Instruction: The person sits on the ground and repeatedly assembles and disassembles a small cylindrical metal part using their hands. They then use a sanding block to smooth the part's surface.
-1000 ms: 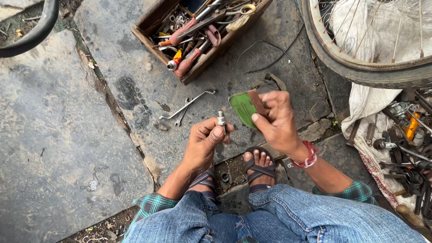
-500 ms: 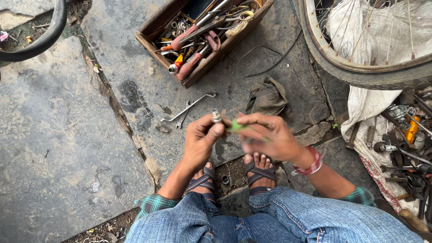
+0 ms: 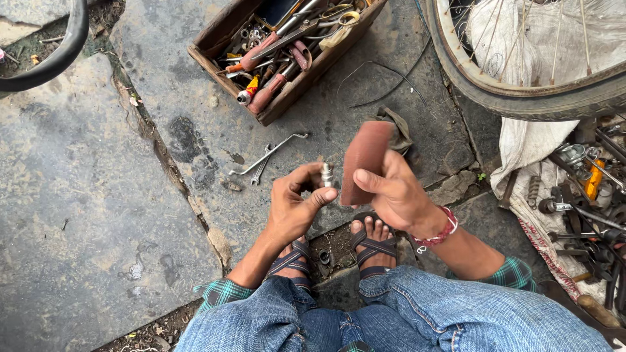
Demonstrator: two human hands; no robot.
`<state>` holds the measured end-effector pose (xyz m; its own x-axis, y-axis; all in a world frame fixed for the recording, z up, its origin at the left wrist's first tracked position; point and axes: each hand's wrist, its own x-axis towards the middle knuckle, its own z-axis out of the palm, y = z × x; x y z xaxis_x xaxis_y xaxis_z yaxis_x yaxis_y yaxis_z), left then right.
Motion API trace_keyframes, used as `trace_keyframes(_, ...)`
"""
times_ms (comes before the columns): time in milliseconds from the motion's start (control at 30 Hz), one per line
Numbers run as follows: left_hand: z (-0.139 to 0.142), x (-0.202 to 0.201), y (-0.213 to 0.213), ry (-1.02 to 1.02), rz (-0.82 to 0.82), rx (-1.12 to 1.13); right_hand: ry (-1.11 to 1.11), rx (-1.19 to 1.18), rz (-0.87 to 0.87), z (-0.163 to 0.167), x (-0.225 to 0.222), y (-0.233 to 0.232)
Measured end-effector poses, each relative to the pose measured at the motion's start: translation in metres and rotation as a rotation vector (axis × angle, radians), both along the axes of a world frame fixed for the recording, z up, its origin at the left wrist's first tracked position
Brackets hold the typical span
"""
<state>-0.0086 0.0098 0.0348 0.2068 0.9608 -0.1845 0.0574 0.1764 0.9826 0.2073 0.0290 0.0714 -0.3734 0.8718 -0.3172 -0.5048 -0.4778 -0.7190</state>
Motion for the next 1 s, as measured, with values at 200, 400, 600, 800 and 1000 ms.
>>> trace_keyframes(200,0.021,-0.001,0.004,0.118,-0.094,0.248,0.083,-0.127,0.079,0.001,-0.008,0.005)
trace_keyframes(400,0.035,0.000,0.009,0.160,-0.117,0.332,0.109,-0.164,0.068,0.002,-0.010,0.005)
trace_keyframes(600,0.035,0.000,0.009,0.211,-0.090,0.435,0.039,-0.193,0.076,0.002,-0.014,0.004)
trace_keyframes(800,0.030,0.002,0.006,0.198,-0.065,0.449,0.053,-0.172,0.074,0.002,-0.017,0.003)
trace_keyframes(1000,0.029,0.000,0.006,0.192,-0.081,0.509,-0.027,-0.144,0.026,0.006,-0.020,0.000)
